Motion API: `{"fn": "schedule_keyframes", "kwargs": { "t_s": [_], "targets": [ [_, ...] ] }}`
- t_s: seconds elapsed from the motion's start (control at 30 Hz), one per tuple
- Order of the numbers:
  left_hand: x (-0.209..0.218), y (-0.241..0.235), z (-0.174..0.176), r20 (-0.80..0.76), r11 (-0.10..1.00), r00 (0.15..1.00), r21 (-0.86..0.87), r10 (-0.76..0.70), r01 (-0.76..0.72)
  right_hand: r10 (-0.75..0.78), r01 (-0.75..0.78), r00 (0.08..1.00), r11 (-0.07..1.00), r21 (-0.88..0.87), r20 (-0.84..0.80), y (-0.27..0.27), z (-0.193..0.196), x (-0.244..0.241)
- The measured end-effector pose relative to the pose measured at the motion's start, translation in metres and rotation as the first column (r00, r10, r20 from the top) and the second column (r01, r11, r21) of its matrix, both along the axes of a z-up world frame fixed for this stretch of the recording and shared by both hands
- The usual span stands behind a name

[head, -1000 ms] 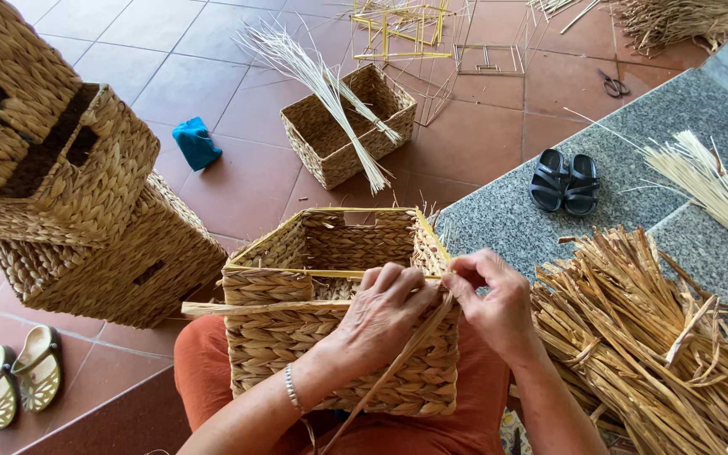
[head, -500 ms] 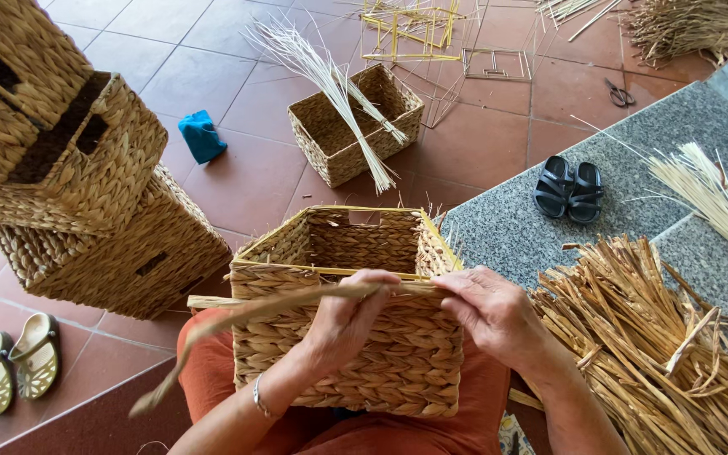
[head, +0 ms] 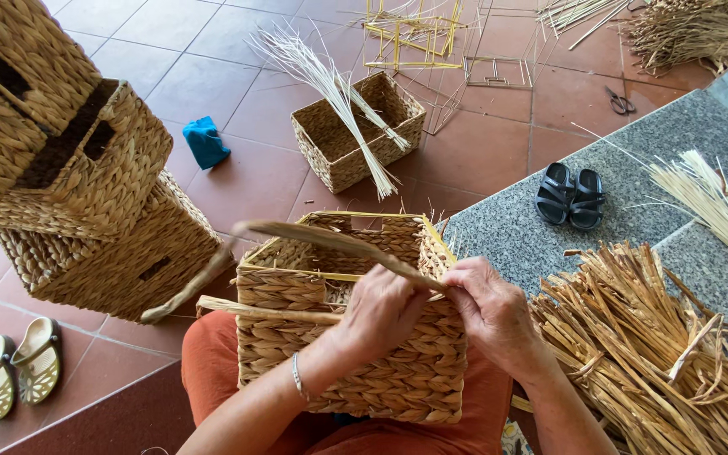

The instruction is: The person weaves a rectangular basket using dried palm leaves, interlacing strands through a wire frame. They trim excess material with scissors and tuck ends into the weave to finish the edges.

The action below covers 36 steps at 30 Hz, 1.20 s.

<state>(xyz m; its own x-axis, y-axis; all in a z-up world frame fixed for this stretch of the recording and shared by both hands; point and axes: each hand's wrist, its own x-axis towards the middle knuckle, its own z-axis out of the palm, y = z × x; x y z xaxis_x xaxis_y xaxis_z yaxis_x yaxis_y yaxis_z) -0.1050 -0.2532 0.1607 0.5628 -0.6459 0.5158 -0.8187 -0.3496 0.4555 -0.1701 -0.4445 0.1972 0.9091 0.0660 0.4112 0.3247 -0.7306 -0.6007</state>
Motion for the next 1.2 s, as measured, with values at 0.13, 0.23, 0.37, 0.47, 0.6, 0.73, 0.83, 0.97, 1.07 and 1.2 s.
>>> {"fn": "schedule_keyframes", "kwargs": {
  "t_s": [0.13, 0.23, 0.37, 0.47, 0.6, 0.73, 0.83, 0.97, 1.07, 1.2],
  "targets": [
    [-0.027, 0.011, -0.004, 0.119, 0.994, 0.988, -0.025, -0.099, 0.103, 0.014, 0.001, 0.987, 0.996, -0.090, 0.161, 0.008, -0.009, 0.005],
    [-0.046, 0.026, 0.006, 0.255, 0.996, 0.964, -0.024, -0.082, 0.091, -0.013, 0.045, 0.978, 0.988, -0.148, 0.210, 0.014, -0.009, 0.007],
    [-0.040, 0.042, 0.022, 0.169, 0.991, 0.977, -0.019, -0.131, 0.136, 0.051, -0.021, 0.991, 0.975, -0.223, 0.127, 0.017, 0.001, 0.006],
    [-0.013, 0.060, 0.029, 0.309, 0.936, 0.928, 0.212, 0.208, -0.281, 0.112, -0.085, 0.983, 0.981, -0.177, 0.146, 0.016, 0.011, 0.000],
    [0.001, 0.079, 0.025, 0.367, 0.941, 0.908, 0.183, 0.205, -0.286, 0.044, 0.002, 0.975, 0.978, -0.207, 0.219, 0.025, 0.013, 0.003],
    [-0.020, 0.093, 0.002, 0.215, 0.947, 0.972, 0.280, 0.097, -0.157, -0.051, 0.098, 0.963, 0.980, -0.171, 0.263, 0.029, 0.003, 0.006],
    [-0.020, 0.098, -0.008, 0.012, 0.982, 0.997, 0.173, 0.080, -0.081, -0.093, 0.151, 0.954, 0.970, -0.188, 0.284, 0.028, -0.010, 0.006],
    [-0.009, 0.099, 0.003, 0.055, 0.964, 0.983, 0.193, 0.175, -0.183, -0.122, 0.193, 0.942, 0.959, -0.208, 0.314, 0.020, -0.031, 0.010],
    [-0.020, 0.106, 0.022, 0.384, 0.962, 0.890, 0.018, 0.244, -0.271, -0.108, 0.203, 0.946, 0.933, -0.297, 0.307, 0.021, -0.045, 0.016],
    [-0.047, 0.109, 0.034, 0.242, 0.991, 0.967, 0.083, 0.081, -0.104, 0.070, 0.050, 0.931, 0.948, -0.315, 0.359, 0.029, -0.043, 0.013]
  ]
}}
